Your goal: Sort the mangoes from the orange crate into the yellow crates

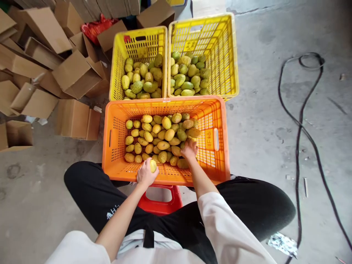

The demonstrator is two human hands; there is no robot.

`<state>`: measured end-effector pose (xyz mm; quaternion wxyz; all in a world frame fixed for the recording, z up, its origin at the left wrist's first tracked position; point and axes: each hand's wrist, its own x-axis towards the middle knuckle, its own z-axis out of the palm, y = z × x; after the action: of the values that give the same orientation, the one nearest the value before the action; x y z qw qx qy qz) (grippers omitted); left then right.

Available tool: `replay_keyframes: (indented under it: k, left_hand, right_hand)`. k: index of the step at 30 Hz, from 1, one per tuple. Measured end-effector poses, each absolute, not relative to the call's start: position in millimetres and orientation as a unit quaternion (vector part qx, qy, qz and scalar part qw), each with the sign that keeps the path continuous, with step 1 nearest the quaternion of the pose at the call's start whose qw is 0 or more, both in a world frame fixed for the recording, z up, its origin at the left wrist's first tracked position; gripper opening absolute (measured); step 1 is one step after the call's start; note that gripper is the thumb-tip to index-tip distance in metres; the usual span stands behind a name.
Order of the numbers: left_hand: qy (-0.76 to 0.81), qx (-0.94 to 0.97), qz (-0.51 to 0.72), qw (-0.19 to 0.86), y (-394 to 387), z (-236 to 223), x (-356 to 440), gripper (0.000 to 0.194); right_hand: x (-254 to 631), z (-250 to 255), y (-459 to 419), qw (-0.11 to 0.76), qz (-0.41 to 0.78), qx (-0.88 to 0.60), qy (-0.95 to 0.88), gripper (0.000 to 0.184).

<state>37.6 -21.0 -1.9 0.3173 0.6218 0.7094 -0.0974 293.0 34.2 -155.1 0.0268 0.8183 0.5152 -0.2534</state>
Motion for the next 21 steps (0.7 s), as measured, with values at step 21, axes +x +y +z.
replay_keyframes:
  k: [21]
  left_hand:
    - [0.714,0.611,-0.133,0.315,-18.2,0.1,41.7,0.053]
  right_hand:
    - [171.8,-173.1,25.0,-0.062,-0.488,0.716,0.495,0.11]
